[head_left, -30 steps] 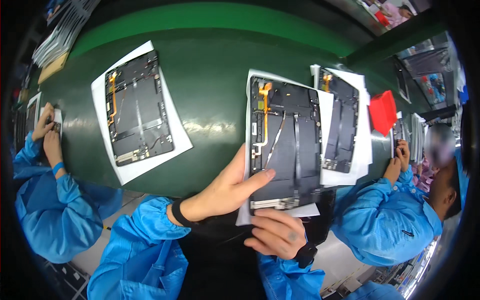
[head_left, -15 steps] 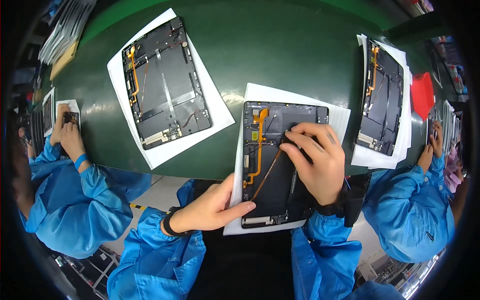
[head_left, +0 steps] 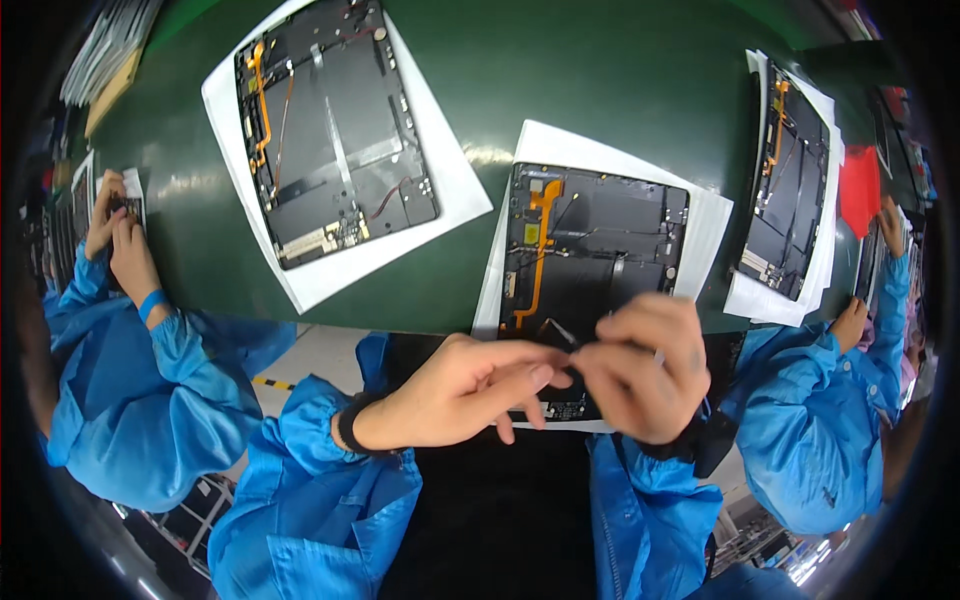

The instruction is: Manually assemble and connect internal components of a tablet device on a factory production line.

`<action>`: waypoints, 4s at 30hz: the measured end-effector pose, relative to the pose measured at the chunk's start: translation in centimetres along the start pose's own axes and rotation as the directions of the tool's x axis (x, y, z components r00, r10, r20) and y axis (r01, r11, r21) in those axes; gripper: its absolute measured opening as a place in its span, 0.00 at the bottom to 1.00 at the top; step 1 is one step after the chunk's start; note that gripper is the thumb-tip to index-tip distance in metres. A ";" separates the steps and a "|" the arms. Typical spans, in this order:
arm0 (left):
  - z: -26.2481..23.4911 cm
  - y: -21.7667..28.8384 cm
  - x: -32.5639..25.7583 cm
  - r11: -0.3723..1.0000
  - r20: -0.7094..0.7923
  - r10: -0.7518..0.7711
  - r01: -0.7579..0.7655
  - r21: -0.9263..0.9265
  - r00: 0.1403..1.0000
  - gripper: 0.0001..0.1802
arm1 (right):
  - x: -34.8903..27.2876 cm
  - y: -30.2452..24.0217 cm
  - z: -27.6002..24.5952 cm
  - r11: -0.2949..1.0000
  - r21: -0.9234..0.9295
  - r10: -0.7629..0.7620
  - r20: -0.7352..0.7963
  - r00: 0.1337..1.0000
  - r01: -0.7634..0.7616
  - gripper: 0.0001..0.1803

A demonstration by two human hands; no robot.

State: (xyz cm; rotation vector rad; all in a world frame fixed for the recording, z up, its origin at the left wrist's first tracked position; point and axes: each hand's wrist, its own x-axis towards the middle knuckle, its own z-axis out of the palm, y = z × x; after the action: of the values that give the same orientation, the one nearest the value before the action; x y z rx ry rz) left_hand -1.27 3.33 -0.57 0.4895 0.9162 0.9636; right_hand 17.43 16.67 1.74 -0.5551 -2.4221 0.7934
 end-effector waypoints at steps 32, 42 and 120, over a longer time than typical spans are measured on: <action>-0.6 -0.3 0.1 0.726 0.024 0.422 -0.353 0.590 0.906 0.09 | -0.6 0.6 0.9 0.997 0.017 0.073 0.090 0.993 -0.075 0.12; -1.7 0.4 -0.7 0.862 -0.064 0.253 -0.195 0.468 0.965 0.08 | -7.4 2.4 -10.5 0.716 -0.265 0.674 0.027 0.738 -0.645 0.06; -0.5 2.3 5.3 -0.174 0.251 0.481 -0.189 0.966 0.840 0.33 | -0.4 5.0 -2.4 0.987 0.067 0.152 -0.141 0.978 -0.143 0.12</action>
State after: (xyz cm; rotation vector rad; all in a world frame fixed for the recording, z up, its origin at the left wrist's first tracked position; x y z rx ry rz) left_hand -1.48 9.04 -1.57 2.1566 1.7215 0.5753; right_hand 20.26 21.16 0.09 -0.7510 -2.2376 0.8492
